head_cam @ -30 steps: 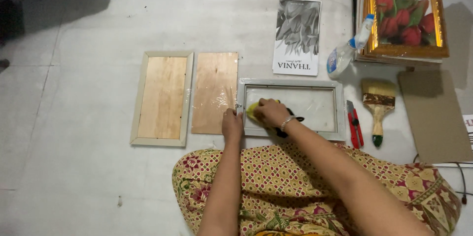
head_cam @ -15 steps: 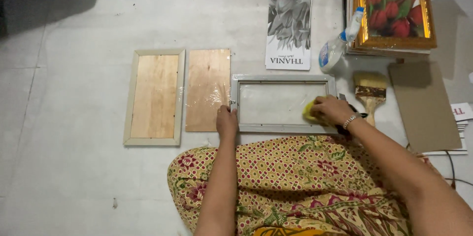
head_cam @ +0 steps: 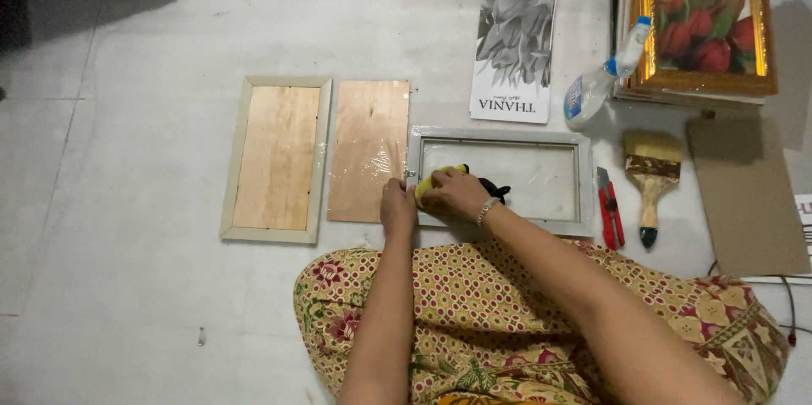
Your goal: Cleaning and preparing a picture frame using a utility knife, brush, and sponge
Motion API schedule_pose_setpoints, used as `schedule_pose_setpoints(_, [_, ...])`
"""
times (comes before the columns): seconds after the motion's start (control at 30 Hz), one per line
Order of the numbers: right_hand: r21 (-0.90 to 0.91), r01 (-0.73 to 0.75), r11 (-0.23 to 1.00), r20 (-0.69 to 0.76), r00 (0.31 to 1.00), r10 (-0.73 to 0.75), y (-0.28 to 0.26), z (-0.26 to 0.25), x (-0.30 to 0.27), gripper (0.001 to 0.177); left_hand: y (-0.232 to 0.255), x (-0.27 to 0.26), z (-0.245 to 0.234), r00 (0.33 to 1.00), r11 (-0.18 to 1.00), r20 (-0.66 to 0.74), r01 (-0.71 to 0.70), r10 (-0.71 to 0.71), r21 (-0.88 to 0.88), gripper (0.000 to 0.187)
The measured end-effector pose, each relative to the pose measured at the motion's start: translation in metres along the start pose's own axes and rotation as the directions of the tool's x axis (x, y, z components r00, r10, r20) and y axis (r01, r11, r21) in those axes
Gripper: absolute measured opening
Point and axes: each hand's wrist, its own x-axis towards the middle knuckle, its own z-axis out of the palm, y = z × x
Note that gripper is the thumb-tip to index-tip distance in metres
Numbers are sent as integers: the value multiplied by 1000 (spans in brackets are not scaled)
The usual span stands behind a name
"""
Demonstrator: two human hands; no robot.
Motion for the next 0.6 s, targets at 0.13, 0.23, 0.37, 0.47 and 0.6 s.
schedule_pose_setpoints(0.13, [7, 18, 1000, 62, 998, -18, 13, -31, -22, 10, -7, 5, 4, 999, 999, 17, 32, -32, 14, 26])
schedule_pose_setpoints(0.23, [33, 45, 998, 125, 991, -49, 32, -42, -41, 5, -14, 9, 11, 999, 1000, 25, 29, -30, 3, 24])
schedule_pose_setpoints(0.37, [40, 40, 998, 104, 994, -44, 35, -21, -36, 7, -8, 7, 7, 1000, 1000, -2, 2, -2, 0, 24])
schedule_pose_setpoints(0.47, [40, 42, 998, 54, 998, -44, 11, -22, -24, 8, -9, 4, 10, 1000, 1000, -17, -19, 19, -2, 24])
schedule_pose_setpoints(0.6, [-5, 30, 1000, -71, 997, -30, -18, -24, -2, 13, -8, 4, 6, 1000, 1000, -2, -8, 8, -21, 26])
